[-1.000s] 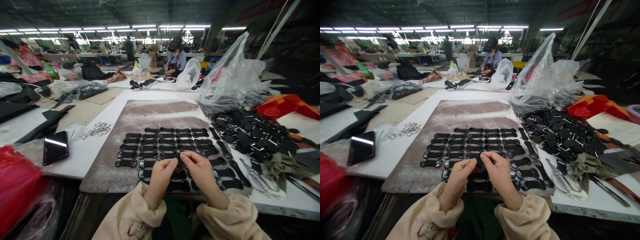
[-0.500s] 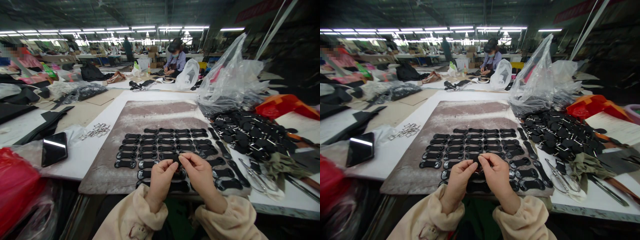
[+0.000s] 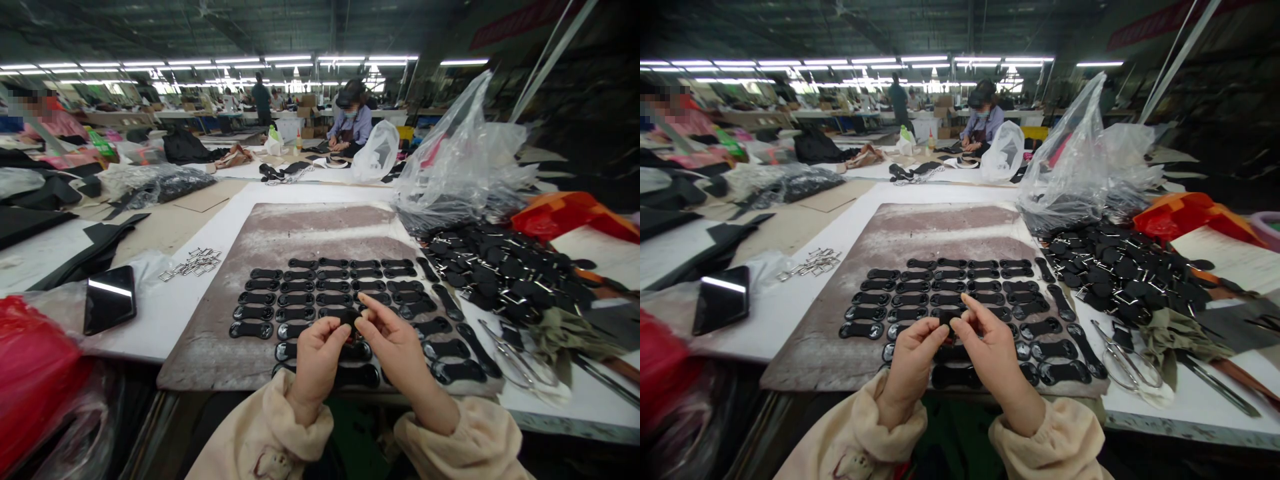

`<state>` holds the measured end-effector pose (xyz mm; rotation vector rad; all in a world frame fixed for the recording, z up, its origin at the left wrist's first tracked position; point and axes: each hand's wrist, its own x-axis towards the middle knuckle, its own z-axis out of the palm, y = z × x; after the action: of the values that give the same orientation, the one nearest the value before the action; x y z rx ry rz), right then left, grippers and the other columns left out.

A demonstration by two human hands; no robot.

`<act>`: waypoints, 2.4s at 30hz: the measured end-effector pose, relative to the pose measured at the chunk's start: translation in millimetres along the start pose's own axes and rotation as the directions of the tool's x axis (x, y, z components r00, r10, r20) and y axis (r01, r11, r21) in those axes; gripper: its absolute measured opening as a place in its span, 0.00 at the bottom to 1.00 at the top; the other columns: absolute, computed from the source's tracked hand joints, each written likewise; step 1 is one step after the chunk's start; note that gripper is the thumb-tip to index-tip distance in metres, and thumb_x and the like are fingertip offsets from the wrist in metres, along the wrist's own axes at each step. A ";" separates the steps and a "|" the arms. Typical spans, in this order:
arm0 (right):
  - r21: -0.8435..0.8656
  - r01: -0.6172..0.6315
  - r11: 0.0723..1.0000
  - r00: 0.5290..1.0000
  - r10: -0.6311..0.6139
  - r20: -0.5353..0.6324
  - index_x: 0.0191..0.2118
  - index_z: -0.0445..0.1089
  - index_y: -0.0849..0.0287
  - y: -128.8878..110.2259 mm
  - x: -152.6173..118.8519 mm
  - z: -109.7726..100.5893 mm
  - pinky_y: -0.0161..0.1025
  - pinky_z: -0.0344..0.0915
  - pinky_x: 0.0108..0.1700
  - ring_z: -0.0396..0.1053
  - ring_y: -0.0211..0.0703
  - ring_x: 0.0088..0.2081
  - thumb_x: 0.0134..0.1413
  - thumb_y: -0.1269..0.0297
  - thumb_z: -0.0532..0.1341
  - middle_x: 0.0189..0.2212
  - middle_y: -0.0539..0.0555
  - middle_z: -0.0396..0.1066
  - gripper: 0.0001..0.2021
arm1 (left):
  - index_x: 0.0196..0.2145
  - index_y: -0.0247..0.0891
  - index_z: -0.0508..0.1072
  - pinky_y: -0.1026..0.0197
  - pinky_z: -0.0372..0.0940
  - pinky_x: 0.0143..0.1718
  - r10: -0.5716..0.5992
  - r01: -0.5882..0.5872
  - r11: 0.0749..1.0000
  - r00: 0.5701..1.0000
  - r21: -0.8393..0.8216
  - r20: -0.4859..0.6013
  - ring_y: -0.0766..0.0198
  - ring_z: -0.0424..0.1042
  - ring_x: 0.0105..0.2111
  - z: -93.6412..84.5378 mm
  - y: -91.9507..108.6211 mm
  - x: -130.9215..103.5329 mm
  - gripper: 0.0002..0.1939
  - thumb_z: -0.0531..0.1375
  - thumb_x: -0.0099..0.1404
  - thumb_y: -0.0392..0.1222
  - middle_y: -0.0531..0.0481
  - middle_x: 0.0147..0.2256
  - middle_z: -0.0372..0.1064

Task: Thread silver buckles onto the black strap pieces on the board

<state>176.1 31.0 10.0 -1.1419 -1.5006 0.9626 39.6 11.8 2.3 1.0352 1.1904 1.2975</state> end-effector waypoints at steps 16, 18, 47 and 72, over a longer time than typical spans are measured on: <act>-0.345 0.255 0.903 0.966 -0.255 0.047 0.25 0.65 0.57 -14.2 -1.6 -2.2 0.38 0.61 0.33 0.64 0.42 0.30 0.58 0.66 0.57 0.25 0.50 0.65 0.11 | 0.27 0.36 0.70 0.64 0.60 0.35 -0.007 0.007 0.999 1.000 -0.051 0.007 0.66 0.65 0.30 0.8 -4.3 0.2 0.08 0.60 0.60 0.42 0.53 0.26 0.67; -0.278 0.198 0.940 0.980 -0.189 0.059 0.29 0.68 0.57 -11.1 -0.6 -4.5 0.38 0.63 0.34 0.66 0.42 0.31 0.58 0.64 0.58 0.27 0.50 0.67 0.07 | 0.27 0.36 0.70 0.65 0.60 0.34 -0.011 0.012 0.999 1.000 -0.042 0.023 0.66 0.64 0.29 0.3 -0.6 0.8 0.08 0.60 0.60 0.42 0.53 0.25 0.66; -0.253 0.209 0.945 0.976 -0.184 0.118 0.38 0.74 0.55 -10.6 2.9 -13.4 0.40 0.67 0.39 0.70 0.45 0.35 0.55 0.64 0.61 0.34 0.53 0.73 0.06 | 0.26 0.36 0.72 0.65 0.59 0.32 0.041 -0.042 0.995 0.999 0.093 0.005 0.65 0.63 0.28 1.7 7.4 -2.0 0.11 0.57 0.62 0.43 0.53 0.24 0.66; -0.269 0.181 0.946 0.979 -0.147 0.142 0.24 0.65 0.57 -8.0 -1.4 1.0 0.31 0.58 0.31 0.62 0.36 0.26 0.59 0.62 0.57 0.21 0.45 0.62 0.13 | 0.29 0.43 0.74 0.64 0.67 0.33 0.312 -0.293 0.833 0.949 0.469 0.039 0.60 0.72 0.31 -23.5 0.8 10.6 0.10 0.60 0.56 0.51 0.53 0.30 0.73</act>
<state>173.7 27.7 17.1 -1.1502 -1.8446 0.7296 15.4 20.4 -0.5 1.6133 1.4567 1.2989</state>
